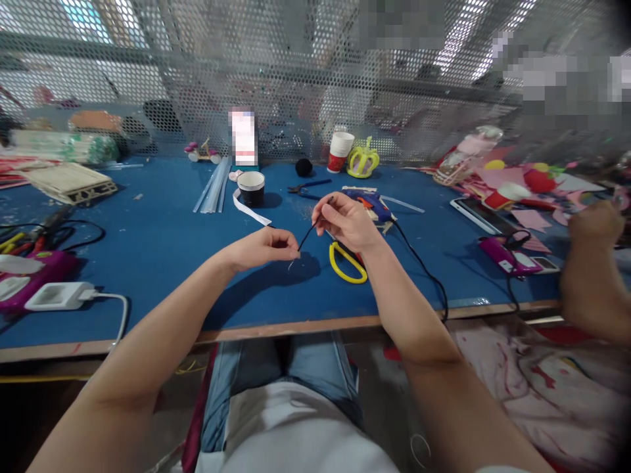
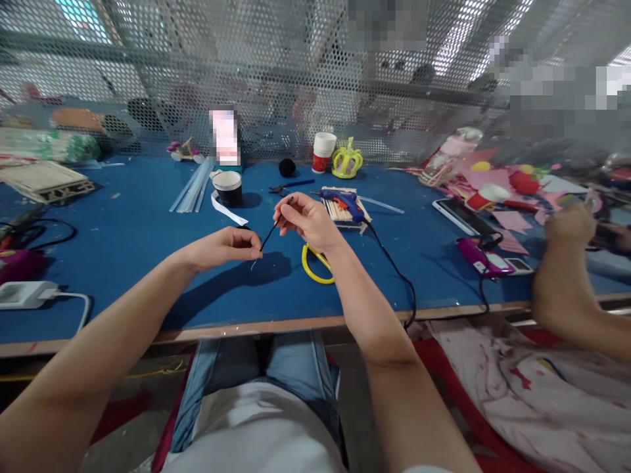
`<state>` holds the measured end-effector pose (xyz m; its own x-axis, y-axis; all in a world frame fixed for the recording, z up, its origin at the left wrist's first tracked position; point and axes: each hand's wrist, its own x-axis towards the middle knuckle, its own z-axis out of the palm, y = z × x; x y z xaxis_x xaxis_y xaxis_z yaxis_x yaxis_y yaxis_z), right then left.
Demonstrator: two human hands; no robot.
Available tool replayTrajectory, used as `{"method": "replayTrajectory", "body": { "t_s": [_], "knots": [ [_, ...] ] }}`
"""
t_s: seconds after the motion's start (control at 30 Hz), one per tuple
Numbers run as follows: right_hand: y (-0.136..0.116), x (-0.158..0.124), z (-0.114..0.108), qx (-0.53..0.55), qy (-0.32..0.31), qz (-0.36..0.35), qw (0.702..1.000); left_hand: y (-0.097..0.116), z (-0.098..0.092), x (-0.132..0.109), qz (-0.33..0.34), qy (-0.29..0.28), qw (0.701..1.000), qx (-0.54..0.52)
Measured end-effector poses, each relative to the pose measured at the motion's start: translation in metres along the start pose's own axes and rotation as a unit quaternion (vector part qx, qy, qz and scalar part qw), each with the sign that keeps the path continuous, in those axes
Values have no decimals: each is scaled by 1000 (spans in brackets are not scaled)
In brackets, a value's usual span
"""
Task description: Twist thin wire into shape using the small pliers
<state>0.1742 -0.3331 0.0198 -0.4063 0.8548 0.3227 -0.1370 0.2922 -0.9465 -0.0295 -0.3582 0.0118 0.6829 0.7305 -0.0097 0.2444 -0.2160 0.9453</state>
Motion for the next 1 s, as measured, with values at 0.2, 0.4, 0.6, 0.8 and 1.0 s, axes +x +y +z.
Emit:
{"method": "replayTrajectory", "body": {
  "t_s": [0.2, 0.4, 0.6, 0.8, 1.0],
  "knots": [
    [3, 1, 3, -1, 29, -4, 1000, 0, 1, 1, 3, -9, 1000, 9],
    [4, 1, 2, -9, 39, 9, 999, 0, 2, 1, 9, -11, 1000, 17],
    [6, -1, 5, -39, -5, 20, 999, -1, 2, 2, 6, 25, 1000, 4],
    [13, -4, 20, -116, -80, 67, 988, -10, 1, 5, 11, 87, 996, 26],
    [19, -2, 22, -192, -42, 60, 979, -14, 0, 8, 22, 148, 980, 133]
  ]
}}
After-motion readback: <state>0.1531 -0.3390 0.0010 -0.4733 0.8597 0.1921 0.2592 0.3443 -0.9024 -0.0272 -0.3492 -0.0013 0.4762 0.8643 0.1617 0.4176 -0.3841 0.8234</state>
